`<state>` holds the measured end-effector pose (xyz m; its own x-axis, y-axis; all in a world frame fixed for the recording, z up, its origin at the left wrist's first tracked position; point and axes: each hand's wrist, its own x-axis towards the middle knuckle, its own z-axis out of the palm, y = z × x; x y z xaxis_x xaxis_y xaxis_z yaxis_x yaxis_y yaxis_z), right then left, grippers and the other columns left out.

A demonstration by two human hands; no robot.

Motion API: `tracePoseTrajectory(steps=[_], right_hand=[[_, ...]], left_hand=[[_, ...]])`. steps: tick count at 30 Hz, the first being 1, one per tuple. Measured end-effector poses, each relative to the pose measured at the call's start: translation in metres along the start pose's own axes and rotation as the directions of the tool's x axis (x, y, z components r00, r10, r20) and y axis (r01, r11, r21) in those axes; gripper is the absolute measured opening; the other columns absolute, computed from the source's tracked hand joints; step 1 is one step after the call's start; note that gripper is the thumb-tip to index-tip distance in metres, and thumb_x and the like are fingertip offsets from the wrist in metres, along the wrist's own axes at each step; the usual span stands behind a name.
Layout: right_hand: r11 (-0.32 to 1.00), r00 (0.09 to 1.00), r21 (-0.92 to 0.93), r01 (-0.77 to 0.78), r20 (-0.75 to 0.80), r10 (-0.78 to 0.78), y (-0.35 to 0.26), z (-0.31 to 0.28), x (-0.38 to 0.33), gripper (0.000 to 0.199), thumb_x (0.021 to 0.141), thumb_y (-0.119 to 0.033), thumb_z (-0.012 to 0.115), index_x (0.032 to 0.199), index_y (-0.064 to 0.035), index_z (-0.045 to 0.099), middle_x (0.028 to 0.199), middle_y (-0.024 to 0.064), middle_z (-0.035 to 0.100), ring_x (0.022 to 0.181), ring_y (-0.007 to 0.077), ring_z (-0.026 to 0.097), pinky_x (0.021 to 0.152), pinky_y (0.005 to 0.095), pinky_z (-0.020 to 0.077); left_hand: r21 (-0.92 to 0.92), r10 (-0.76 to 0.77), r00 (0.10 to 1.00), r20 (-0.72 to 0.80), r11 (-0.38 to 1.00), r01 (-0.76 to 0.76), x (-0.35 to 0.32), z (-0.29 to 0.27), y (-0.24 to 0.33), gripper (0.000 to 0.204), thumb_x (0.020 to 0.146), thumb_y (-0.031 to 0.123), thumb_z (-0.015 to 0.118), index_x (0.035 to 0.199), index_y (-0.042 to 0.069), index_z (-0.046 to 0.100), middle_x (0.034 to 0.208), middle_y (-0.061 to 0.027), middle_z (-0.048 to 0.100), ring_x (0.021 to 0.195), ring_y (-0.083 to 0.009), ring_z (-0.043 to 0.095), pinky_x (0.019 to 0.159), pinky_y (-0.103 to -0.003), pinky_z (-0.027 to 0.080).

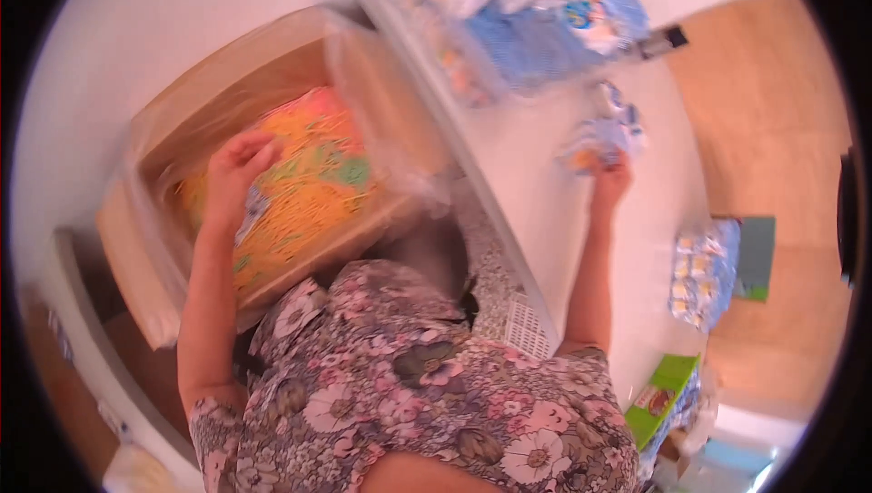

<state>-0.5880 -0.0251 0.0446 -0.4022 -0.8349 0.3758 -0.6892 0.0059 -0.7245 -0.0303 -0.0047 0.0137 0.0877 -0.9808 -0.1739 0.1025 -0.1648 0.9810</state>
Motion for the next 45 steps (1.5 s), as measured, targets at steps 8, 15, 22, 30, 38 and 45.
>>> tracePoseTrajectory(steps=[8, 15, 22, 30, 38, 45], right_hand=[[0.837, 0.872, -0.426, 0.344, -0.185, -0.453, 0.003, -0.014, 0.024, 0.047, 0.077, -0.024, 0.071, 0.115, -0.0004, 0.058, 0.12, 0.016, 0.056, 0.112, 0.0305, 0.051, 0.096, 0.0389, 0.0394], [0.744, 0.769, -0.345, 0.572, -0.089, -0.633, -0.079, 0.032, -0.028, 0.027, 0.083, -0.001, 0.062, 0.11, -0.0005, 0.059, 0.125, 0.0139, 0.051, 0.116, 0.0286, 0.048, 0.095, 0.0388, 0.0417], [0.705, 0.705, -0.276, 0.654, -0.117, -0.699, -0.142, 0.046, -0.049, 0.021, 0.082, 0.007, 0.059, 0.103, 0.0023, 0.061, 0.119, 0.017, 0.054, 0.108, 0.029, 0.054, 0.088, 0.0355, 0.048], [0.682, 0.51, 0.489, 0.544, 0.452, -0.732, -0.262, 0.155, -0.131, 0.023, 0.078, 0.003, 0.061, 0.101, 0.001, 0.063, 0.099, 0.0135, 0.063, 0.09, 0.0243, 0.06, 0.08, 0.0327, 0.0476], [0.854, 0.232, 0.473, 0.217, 0.825, -0.516, -0.313, 0.282, -0.135, 0.022, 0.08, -0.018, 0.065, 0.09, 0.0011, 0.062, 0.072, 0.0128, 0.061, 0.062, 0.0232, 0.055, 0.061, 0.0336, 0.044], [0.601, -0.118, 0.291, 0.745, 0.943, -0.31, -0.268, 0.295, -0.094, 0.012, 0.075, -0.005, 0.056, 0.079, 0.0007, 0.066, 0.075, 0.0175, 0.064, 0.066, 0.0298, 0.062, 0.062, 0.0382, 0.049]], left_hand=[[0.976, -0.006, 0.999, 0.041, 0.214, -0.039, 0.015, -0.084, 0.01, 0.025, 0.068, 0.021, 0.074, 0.081, 0.001, 0.066, 0.079, -0.0132, 0.067, 0.076, -0.0272, 0.064, 0.067, -0.034, 0.05], [0.985, -0.293, 0.947, -0.131, -0.146, 0.092, -0.001, -0.077, -0.036, 0.052, 0.054, 0.031, 0.082, 0.1, 0.014, 0.066, 0.102, -0.0103, 0.065, 0.099, -0.0269, 0.061, 0.081, -0.046, 0.045], [0.989, -0.35, 0.93, -0.108, -0.13, 0.065, 0.01, -0.087, -0.055, 0.043, 0.06, 0.024, 0.076, 0.102, 0.015, 0.066, 0.108, -0.0084, 0.064, 0.102, -0.0249, 0.06, 0.083, -0.058, 0.037], [0.864, -0.229, 0.973, 0.016, 0.493, 0.102, -0.002, -0.092, -0.025, 0.026, 0.074, 0.015, 0.069, 0.099, 0.007, 0.067, 0.086, -0.0102, 0.068, 0.076, -0.0219, 0.064, 0.068, -0.036, 0.048], [0.231, -0.003, 0.985, 0.172, 0.972, -0.037, -0.013, -0.068, 0.029, 0.015, 0.085, 0.01, 0.061, 0.095, -0.001, 0.065, 0.077, 0.0013, 0.064, 0.067, -0.0034, 0.053, 0.06, -0.023, 0.045], [0.316, 0.109, 0.992, -0.068, 0.945, -0.082, 0.012, -0.061, 0.0, 0.016, 0.085, 0.013, 0.061, 0.085, -0.003, 0.066, 0.065, -0.0007, 0.06, 0.061, -0.0046, 0.049, 0.056, -0.026, 0.042]])
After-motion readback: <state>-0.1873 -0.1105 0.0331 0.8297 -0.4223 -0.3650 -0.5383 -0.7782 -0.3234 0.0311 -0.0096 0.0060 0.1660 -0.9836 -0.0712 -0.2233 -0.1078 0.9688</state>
